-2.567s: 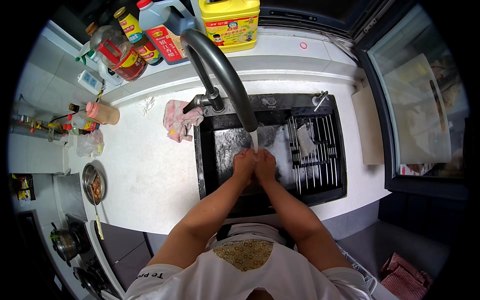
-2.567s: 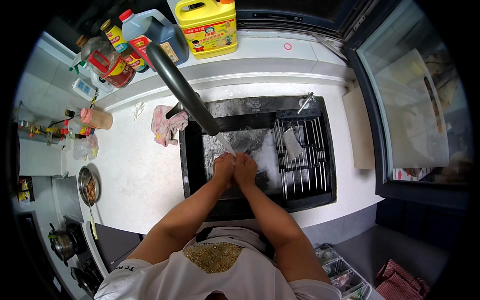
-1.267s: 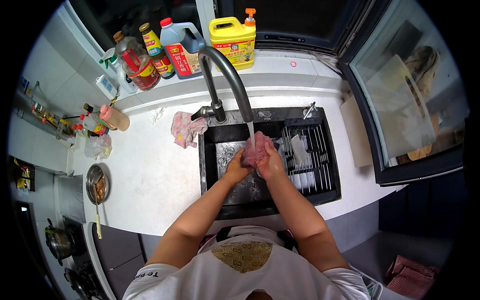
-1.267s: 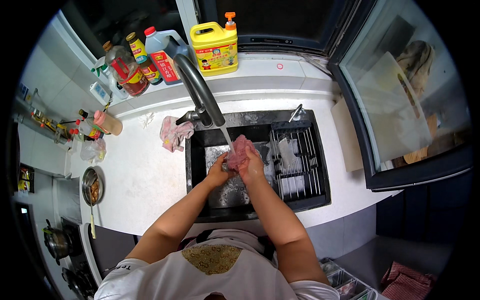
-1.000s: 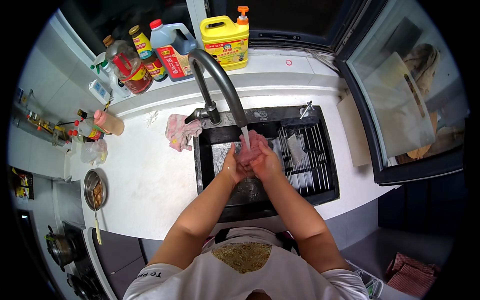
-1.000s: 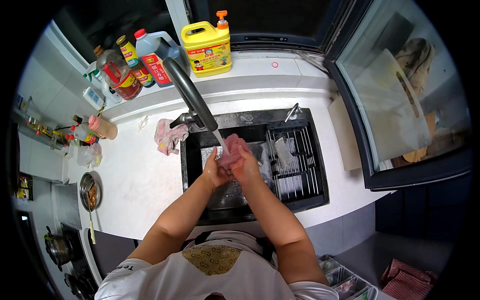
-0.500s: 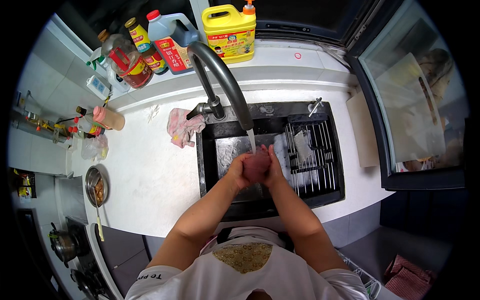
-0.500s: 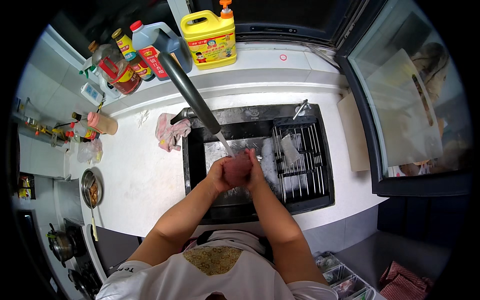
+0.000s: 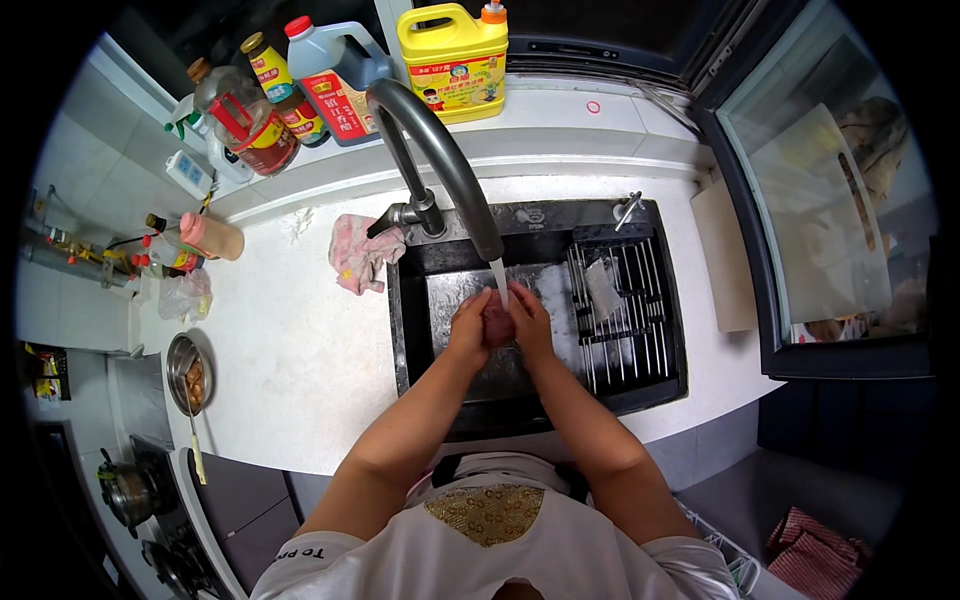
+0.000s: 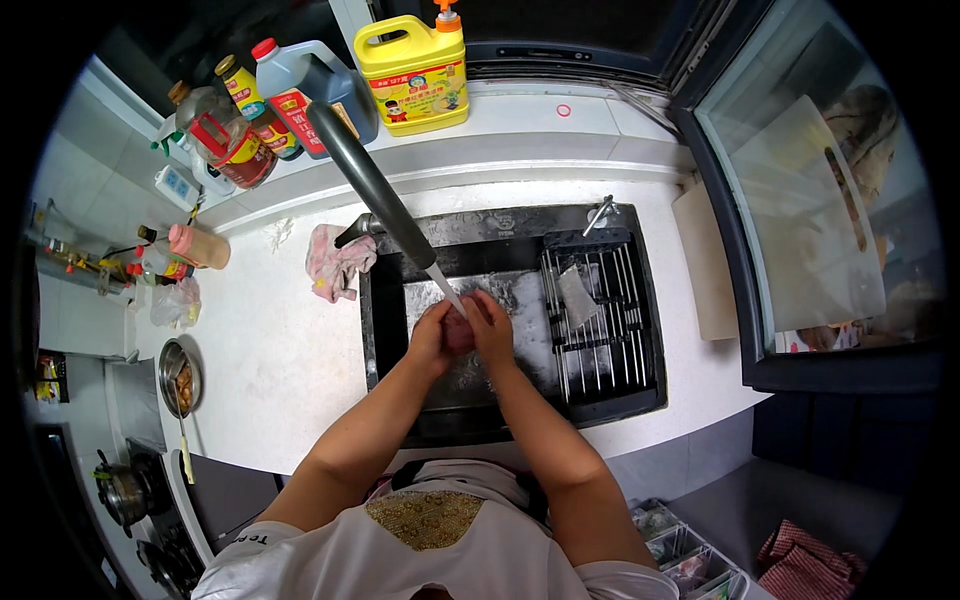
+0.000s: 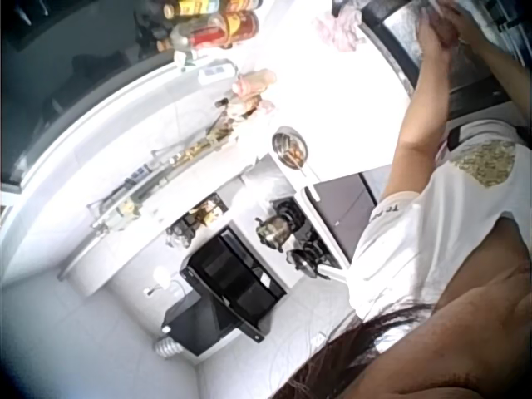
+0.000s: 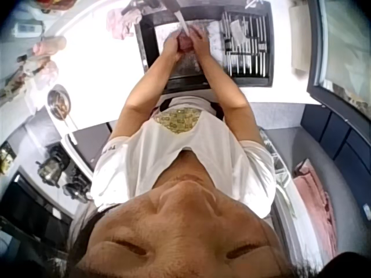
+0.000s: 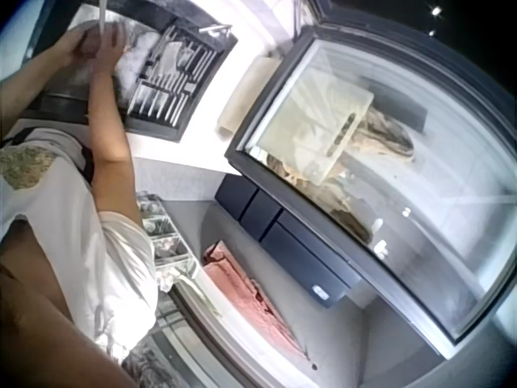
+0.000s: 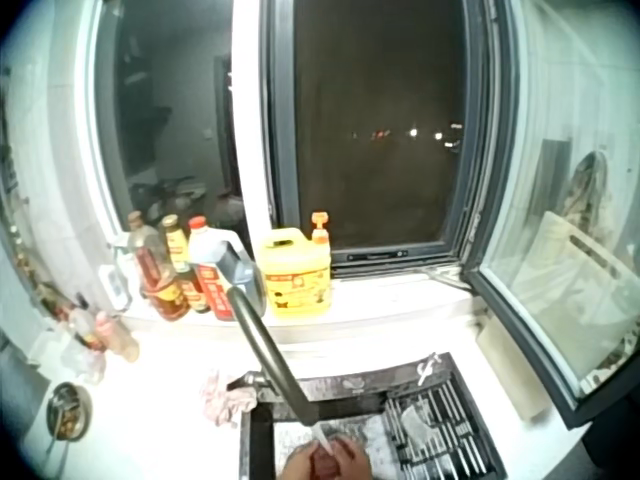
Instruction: The person washes a pink cloth and a circular metal lid in a sink using soap and running water, then wipes the sink rim with the damp cloth.
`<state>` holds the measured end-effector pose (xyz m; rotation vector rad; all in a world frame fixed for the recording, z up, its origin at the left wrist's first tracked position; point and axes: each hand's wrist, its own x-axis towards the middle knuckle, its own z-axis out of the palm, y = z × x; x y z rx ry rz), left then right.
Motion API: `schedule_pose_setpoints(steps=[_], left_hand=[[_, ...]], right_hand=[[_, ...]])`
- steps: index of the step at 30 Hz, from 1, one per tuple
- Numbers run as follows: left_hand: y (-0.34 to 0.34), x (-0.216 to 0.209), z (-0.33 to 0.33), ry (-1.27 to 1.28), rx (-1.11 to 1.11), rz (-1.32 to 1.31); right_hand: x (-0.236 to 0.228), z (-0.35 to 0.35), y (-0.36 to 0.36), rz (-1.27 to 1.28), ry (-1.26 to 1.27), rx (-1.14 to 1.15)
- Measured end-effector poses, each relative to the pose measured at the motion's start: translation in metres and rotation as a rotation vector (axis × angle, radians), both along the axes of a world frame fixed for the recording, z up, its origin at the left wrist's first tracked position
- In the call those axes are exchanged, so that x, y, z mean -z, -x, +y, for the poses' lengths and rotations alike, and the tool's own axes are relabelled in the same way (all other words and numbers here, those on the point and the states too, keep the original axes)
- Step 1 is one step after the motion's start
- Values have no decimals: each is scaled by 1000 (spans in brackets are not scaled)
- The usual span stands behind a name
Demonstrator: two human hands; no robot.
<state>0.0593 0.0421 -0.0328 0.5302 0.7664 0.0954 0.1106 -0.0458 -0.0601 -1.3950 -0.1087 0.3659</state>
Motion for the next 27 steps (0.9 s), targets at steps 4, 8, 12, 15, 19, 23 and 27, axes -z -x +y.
schedule_pose_setpoints(steps=[4, 8, 12, 15, 19, 23, 27], left_hand=[[-10, -45, -15, -106, -7, 137], [-12, -8, -24, -148, -18, 200], [-10, 7, -27, -217, -55, 248], [-6, 12, -26, -288, -21, 275], [-3, 12, -22, -385, 53, 267], [-2, 5, -22, -441, 49, 232], [-6, -25, -22, -459, 91, 339]], right_hand=[[-25, 1, 10, -26, 331, 21], [-4, 2, 13, 133, 165, 103], [-2, -1, 14, 230, 158, 59], [0, -2, 16, 243, 93, 38], [4, -1, 15, 167, 220, 27], [10, -4, 12, 40, 335, -40], [0, -6, 8, 41, 364, -99]])
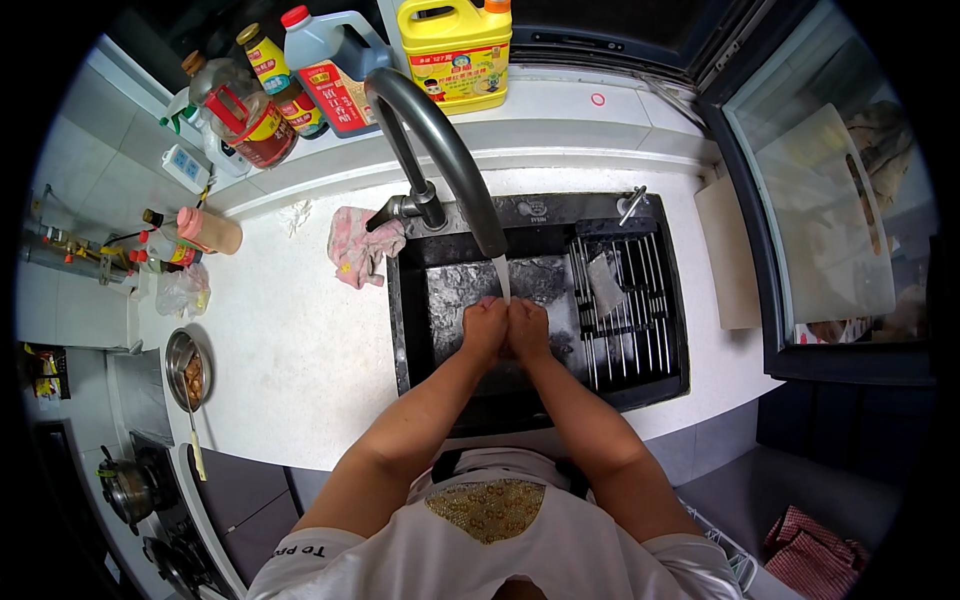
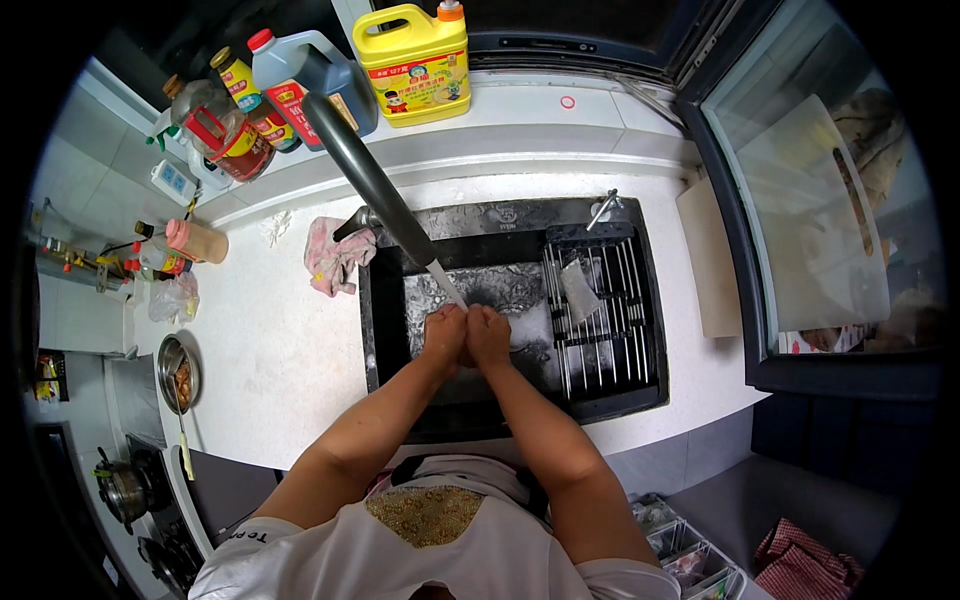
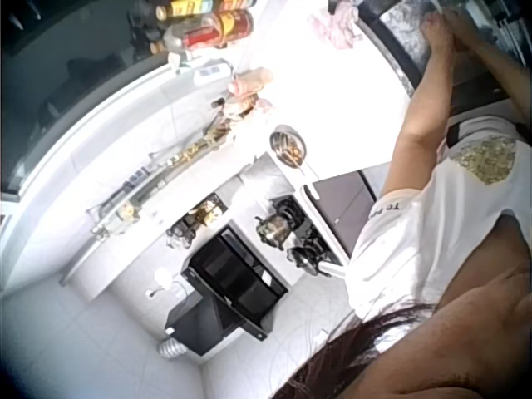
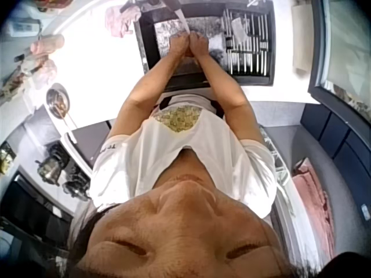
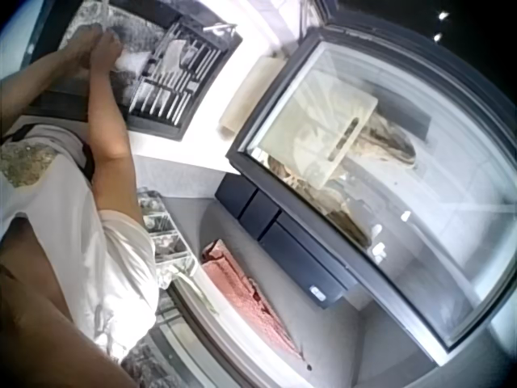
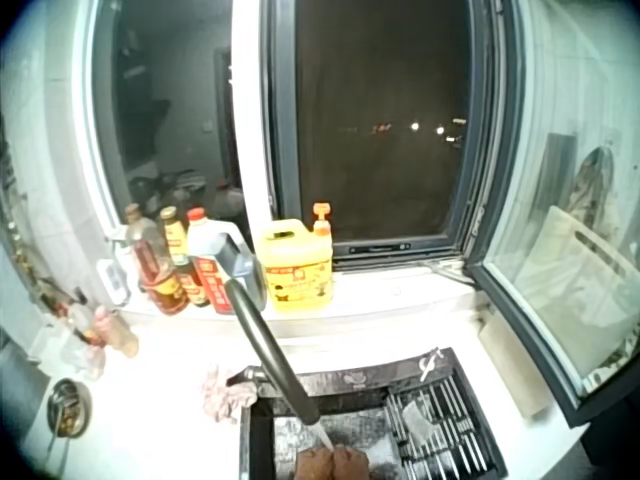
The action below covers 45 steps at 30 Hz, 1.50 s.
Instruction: The person washes a pink cloth and a circular metal lid in a sink using soap and running water, then wipes the sink rim with the damp cloth.
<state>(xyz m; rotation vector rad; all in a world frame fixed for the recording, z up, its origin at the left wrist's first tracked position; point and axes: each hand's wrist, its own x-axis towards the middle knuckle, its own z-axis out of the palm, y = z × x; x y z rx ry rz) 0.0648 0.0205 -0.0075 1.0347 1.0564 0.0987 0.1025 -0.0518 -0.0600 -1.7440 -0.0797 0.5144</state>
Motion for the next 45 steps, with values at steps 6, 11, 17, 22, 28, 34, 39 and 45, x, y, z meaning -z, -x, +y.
schedule_pose_setpoints(steps=[6, 11, 17, 22, 28, 34, 39, 45], left_hand=[[5, 15, 6, -429, 146, -117], [22, -9, 15, -1176, 620, -426], [36, 20, 17, -845, 258, -402], [30, 5, 34, 618, -55, -145], [18, 18, 32, 316, 59, -262], [13, -2, 21, -28, 283, -320], [11, -20, 33, 469, -160, -297], [17, -6, 32, 184, -79, -370]], right_hand=[[-35, -11, -10, 736, -391, 62], [-41, -24, -14, 1083, -600, -50], [8, -10, -9, 689, -706, 127], [-41, 2, -2, 653, -772, 292], [-36, -16, -13, 562, -511, 249], [-47, -23, -20, 1004, -605, 38], [-9, -8, -13, 531, -319, 56], [-40, 5, -9, 803, -457, 63]])
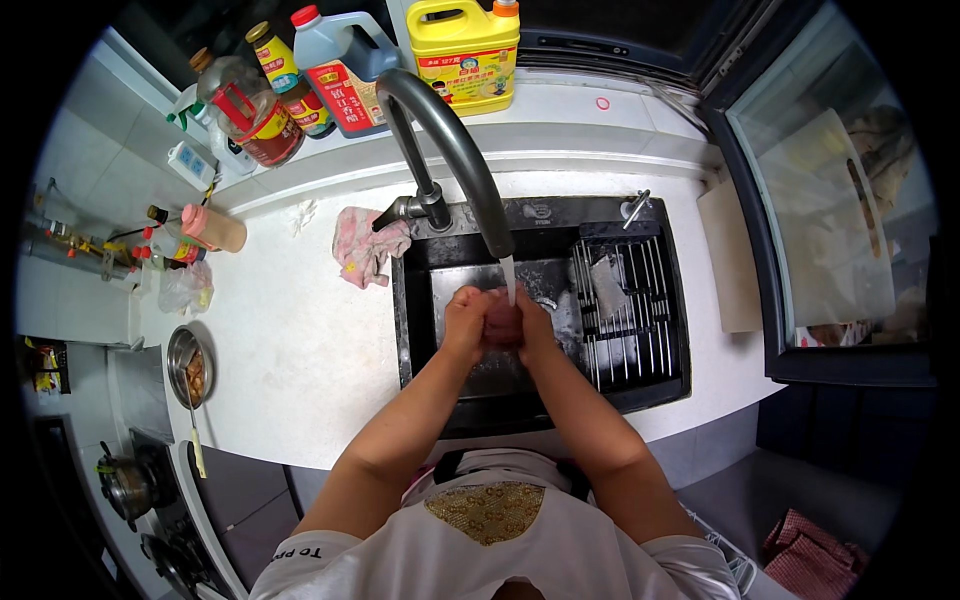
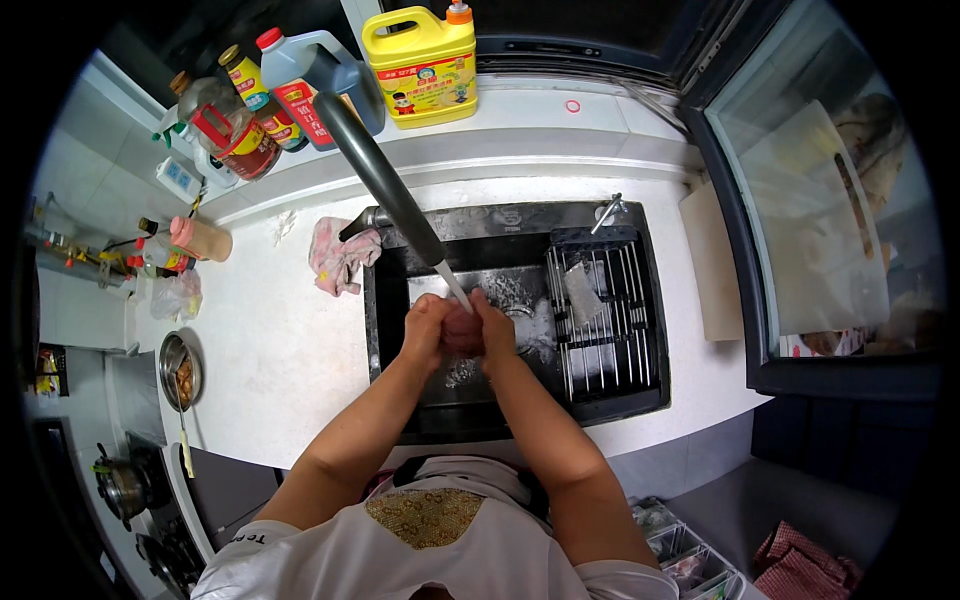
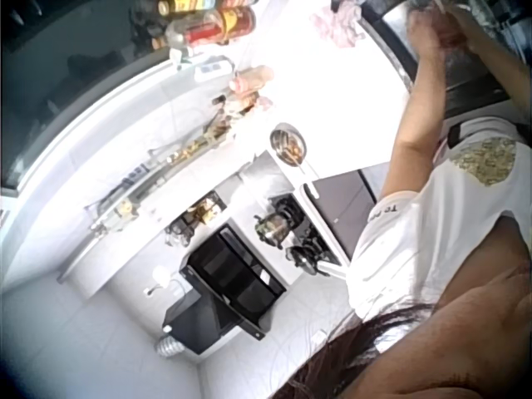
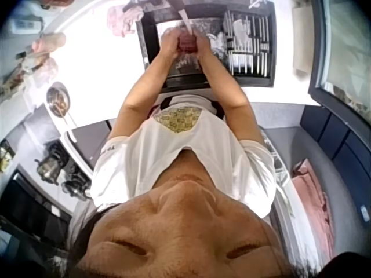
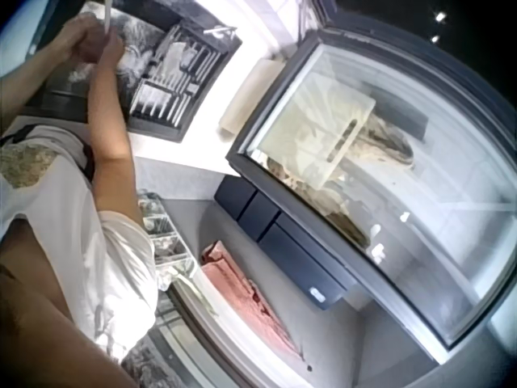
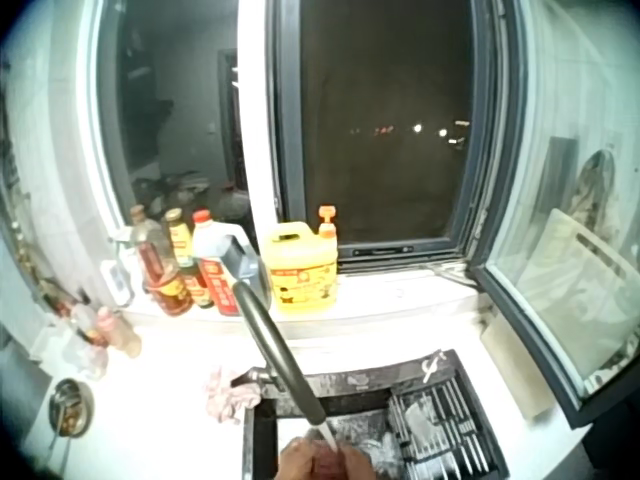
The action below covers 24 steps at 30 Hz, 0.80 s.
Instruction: The person washes a pink cloth and a circular metal lid in a sink using soap and running water, then wipes the sink rim with the damp cloth.
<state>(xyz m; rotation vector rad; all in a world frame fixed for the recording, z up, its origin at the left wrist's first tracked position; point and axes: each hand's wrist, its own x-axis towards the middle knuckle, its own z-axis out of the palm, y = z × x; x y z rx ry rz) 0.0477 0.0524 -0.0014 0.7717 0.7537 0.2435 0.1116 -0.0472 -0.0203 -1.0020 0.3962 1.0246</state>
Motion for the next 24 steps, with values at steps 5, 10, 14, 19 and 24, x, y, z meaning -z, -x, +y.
schedule_pose_setpoints(steps=[5, 10, 14, 19, 24], left_hand=[[2, 7, -2, -443, 303, -183], [4, -10, 5, 98, 138, 275], [7, 0, 11, 556, 273, 135], [-8, 32, -11, 337, 78, 15], [-16, 43, -28, 80, -104, 142]], right_hand=[[-46, -12, -8, 207, -95, -88], [15, -20, -4, -516, 45, -13], [7, -17, 4, -988, 63, -67], [-1, 2, 18, -1096, 433, 36], [2, 5, 22, -913, 633, -4]])
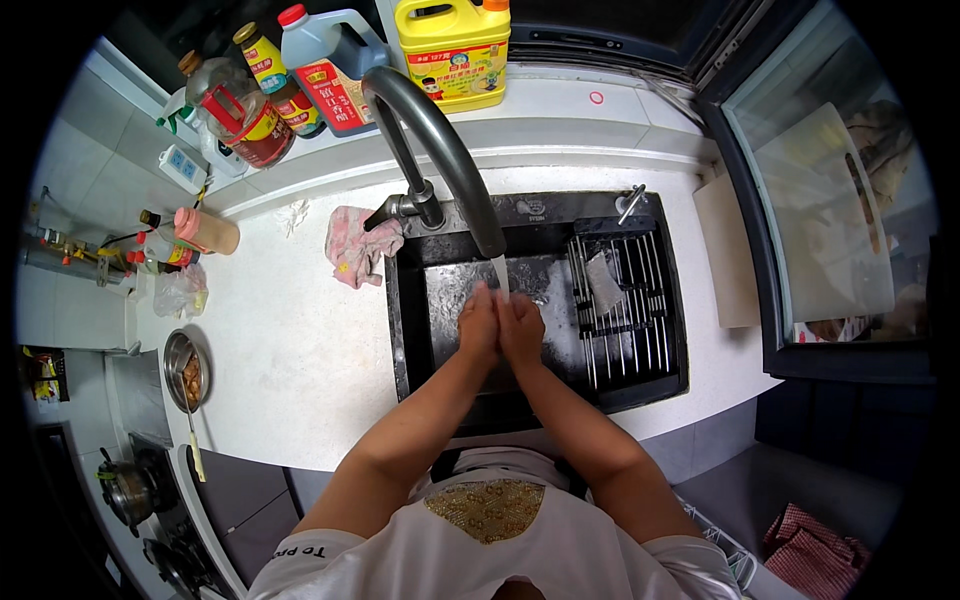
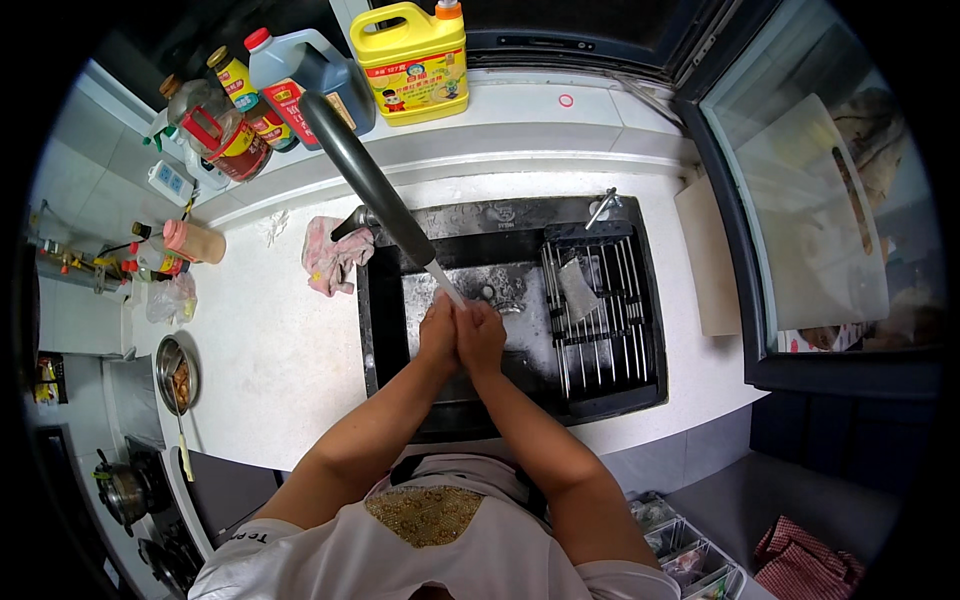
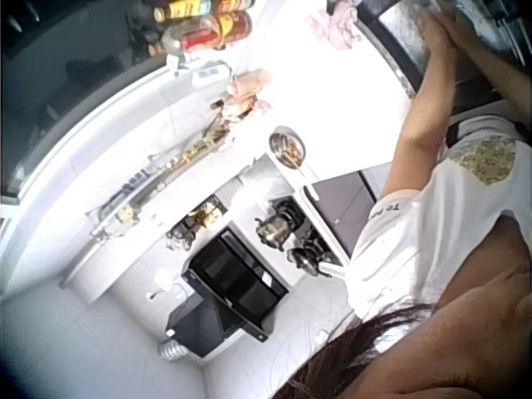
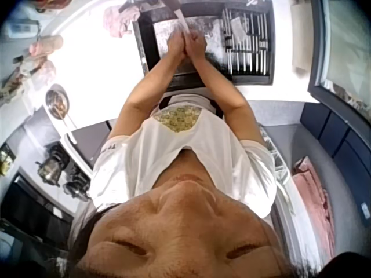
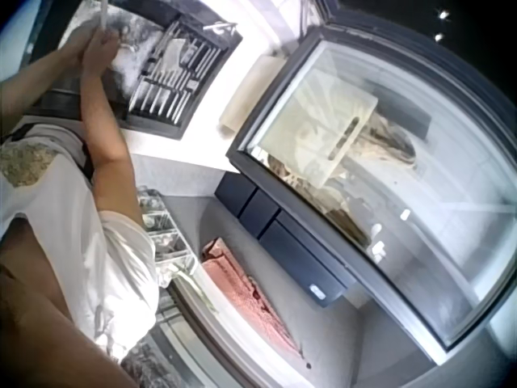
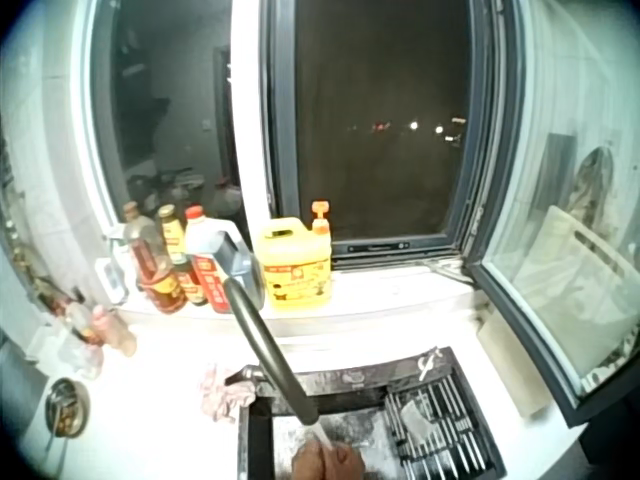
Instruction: The person washes a pink cloth and a circular metal lid in a sink using soap and running water, then wipes the sink rim with the damp cloth.
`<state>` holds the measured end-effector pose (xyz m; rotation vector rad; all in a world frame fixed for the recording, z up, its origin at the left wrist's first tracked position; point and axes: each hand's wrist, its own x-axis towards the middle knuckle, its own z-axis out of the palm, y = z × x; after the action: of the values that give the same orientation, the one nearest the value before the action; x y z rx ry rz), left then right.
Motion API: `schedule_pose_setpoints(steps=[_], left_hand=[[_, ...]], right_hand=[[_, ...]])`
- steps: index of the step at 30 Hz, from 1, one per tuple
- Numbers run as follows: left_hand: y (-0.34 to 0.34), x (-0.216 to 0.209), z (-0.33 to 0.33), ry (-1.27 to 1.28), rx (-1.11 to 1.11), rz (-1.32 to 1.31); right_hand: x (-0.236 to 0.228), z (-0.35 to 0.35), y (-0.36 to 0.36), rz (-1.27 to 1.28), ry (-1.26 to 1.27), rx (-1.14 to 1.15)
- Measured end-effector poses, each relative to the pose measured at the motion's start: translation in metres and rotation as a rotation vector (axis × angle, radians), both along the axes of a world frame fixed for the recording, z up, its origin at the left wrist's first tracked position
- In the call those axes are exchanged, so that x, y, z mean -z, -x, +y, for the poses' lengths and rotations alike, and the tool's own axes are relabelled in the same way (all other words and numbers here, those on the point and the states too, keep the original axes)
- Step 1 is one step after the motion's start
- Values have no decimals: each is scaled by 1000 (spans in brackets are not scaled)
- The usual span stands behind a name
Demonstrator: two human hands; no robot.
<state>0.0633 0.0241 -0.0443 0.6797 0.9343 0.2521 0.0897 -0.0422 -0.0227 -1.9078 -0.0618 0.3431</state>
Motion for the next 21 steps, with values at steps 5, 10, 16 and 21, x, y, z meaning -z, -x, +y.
schedule_pose_setpoints(steps=[5, 10, 16, 21], left_hand=[[1, -14, -3, 11, 1, -6], [-3, -42, -2, -2, 88, 118], [-2, -41, 6, -59, 232, 192], [-5, -38, 5, -339, 298, 247]], right_hand=[[-7, 3, 4, 3, -48, 68], [3, 3, -1, -43, -60, 50], [14, -4, -8, -26, -6, -91], [29, -7, -12, -116, -54, -201]])
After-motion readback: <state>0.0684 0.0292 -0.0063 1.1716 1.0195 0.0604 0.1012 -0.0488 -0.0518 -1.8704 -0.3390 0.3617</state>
